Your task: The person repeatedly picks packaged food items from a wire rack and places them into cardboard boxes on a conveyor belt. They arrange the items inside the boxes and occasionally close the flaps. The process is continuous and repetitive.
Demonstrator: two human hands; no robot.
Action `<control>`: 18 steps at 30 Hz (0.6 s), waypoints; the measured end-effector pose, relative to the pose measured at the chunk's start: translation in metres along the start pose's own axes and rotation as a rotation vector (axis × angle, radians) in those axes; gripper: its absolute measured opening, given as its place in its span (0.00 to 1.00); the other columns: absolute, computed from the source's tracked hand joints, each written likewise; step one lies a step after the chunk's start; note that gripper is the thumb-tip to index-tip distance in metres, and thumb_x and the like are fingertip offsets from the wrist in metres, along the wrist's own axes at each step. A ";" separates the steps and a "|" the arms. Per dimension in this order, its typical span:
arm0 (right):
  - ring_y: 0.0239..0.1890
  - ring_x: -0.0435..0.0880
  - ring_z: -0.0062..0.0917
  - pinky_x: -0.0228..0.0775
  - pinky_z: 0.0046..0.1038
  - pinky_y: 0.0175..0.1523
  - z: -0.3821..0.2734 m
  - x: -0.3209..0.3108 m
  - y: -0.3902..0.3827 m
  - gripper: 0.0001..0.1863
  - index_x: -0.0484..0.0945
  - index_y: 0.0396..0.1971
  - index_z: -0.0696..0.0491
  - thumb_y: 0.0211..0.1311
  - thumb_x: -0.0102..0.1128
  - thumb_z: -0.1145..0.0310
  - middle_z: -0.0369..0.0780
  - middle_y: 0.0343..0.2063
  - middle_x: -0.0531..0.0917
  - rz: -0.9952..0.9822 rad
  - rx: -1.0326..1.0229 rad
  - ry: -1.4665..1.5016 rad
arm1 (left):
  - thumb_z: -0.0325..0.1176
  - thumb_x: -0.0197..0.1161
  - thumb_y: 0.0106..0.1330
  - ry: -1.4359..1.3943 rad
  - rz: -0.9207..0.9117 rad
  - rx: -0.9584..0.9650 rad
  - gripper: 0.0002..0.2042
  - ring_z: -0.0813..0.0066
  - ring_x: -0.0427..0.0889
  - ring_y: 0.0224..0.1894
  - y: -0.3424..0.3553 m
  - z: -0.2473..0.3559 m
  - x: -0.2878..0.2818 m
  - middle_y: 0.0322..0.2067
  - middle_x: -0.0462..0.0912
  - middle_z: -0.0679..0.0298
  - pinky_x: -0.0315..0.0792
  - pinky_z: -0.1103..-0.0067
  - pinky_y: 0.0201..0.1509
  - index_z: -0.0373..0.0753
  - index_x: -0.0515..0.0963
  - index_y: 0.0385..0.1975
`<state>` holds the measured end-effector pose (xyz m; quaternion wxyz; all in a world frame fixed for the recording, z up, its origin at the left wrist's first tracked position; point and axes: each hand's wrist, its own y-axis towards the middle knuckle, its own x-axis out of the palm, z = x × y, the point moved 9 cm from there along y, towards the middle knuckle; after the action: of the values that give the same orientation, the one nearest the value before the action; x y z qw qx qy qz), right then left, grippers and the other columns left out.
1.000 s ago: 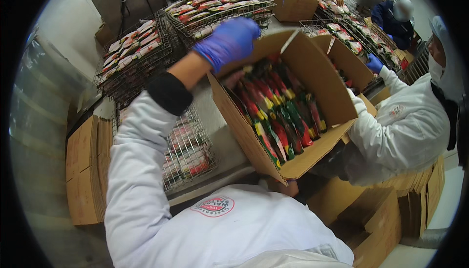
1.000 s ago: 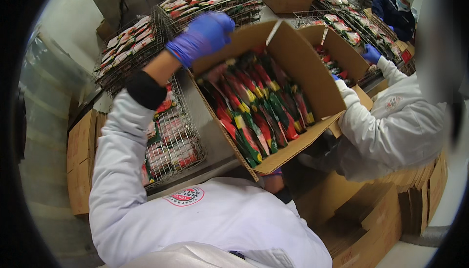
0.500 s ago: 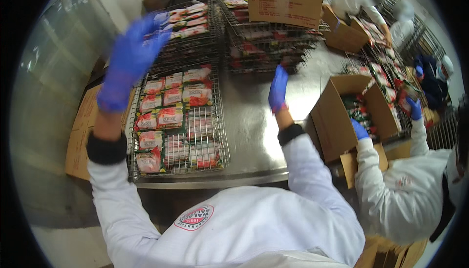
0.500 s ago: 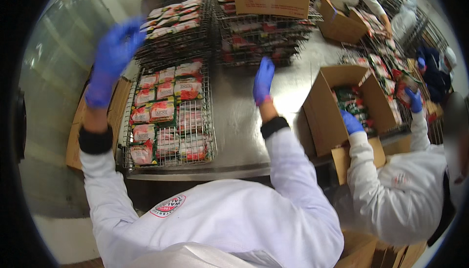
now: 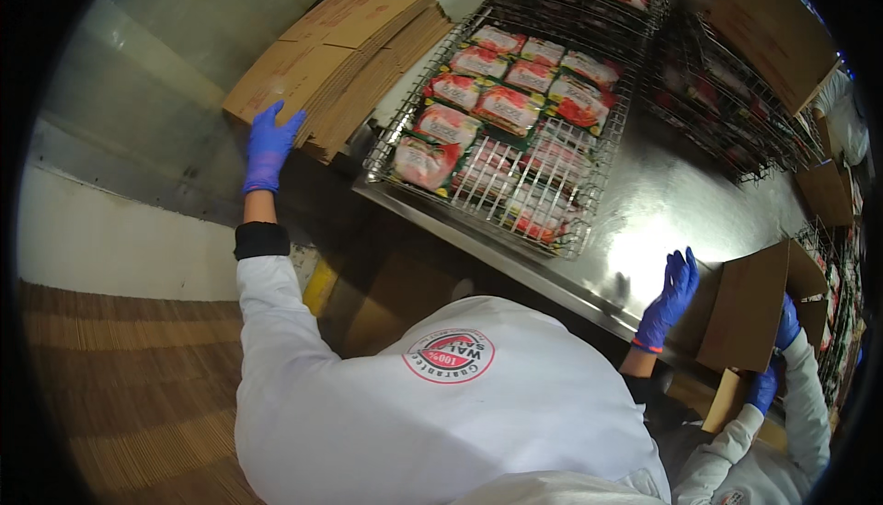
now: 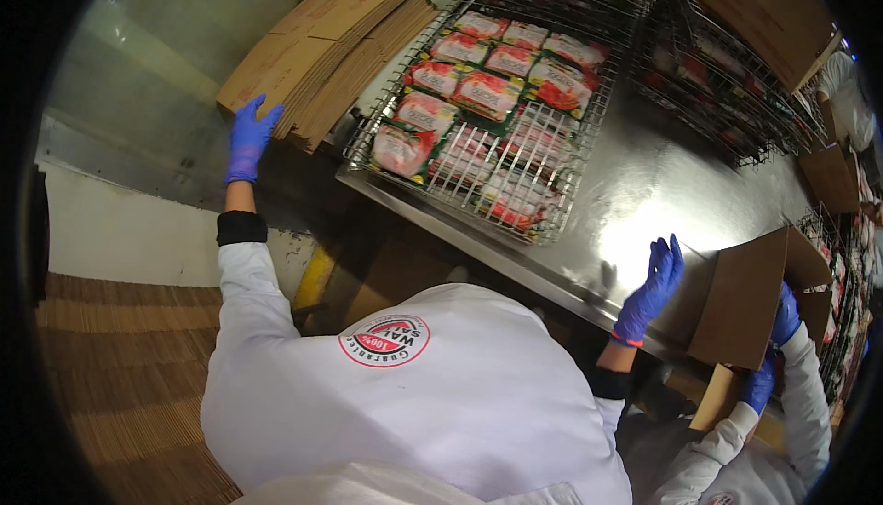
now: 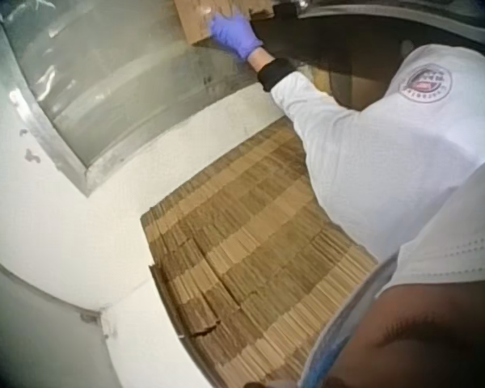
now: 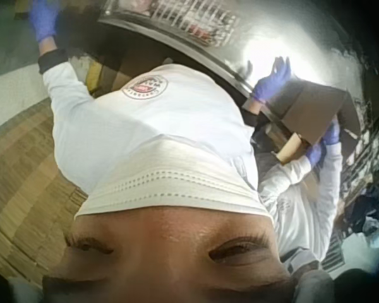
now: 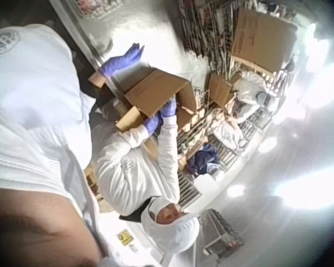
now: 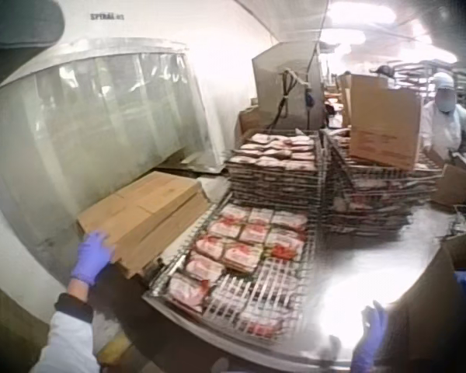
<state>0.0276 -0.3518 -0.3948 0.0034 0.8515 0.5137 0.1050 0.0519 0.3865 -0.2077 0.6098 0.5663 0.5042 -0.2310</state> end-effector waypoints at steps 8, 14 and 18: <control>0.53 0.77 0.27 0.67 0.31 0.64 -0.001 0.025 -0.075 0.17 0.72 0.57 0.59 0.73 0.48 0.68 0.42 0.49 0.78 0.191 -0.052 0.003 | 0.38 0.65 0.55 0.212 -0.037 0.263 0.26 0.59 0.80 0.40 -0.009 0.047 0.051 0.43 0.79 0.57 0.74 0.66 0.42 0.38 0.73 0.55; 0.50 0.79 0.22 0.68 0.25 0.59 -0.055 0.102 -0.112 0.14 0.76 0.53 0.58 0.72 0.50 0.71 0.39 0.47 0.81 0.047 -0.081 -0.158 | 0.35 0.66 0.58 -0.507 0.457 0.388 0.17 0.66 0.82 0.38 0.018 0.041 -0.107 0.39 0.84 0.60 0.76 0.73 0.40 0.37 0.80 0.46; 0.50 0.80 0.21 0.70 0.25 0.58 -0.083 0.096 -0.118 0.14 0.75 0.53 0.58 0.71 0.52 0.74 0.39 0.47 0.81 0.057 -0.174 -0.045 | 0.37 0.67 0.64 -0.819 0.740 -0.121 0.13 0.71 0.83 0.39 0.014 -0.012 -0.217 0.40 0.85 0.61 0.77 0.79 0.41 0.34 0.84 0.41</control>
<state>-0.0474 -0.2205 -0.3102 0.0859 0.8645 0.4778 0.1304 -0.0240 0.3387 -0.0097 0.8278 0.5335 0.0057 -0.1734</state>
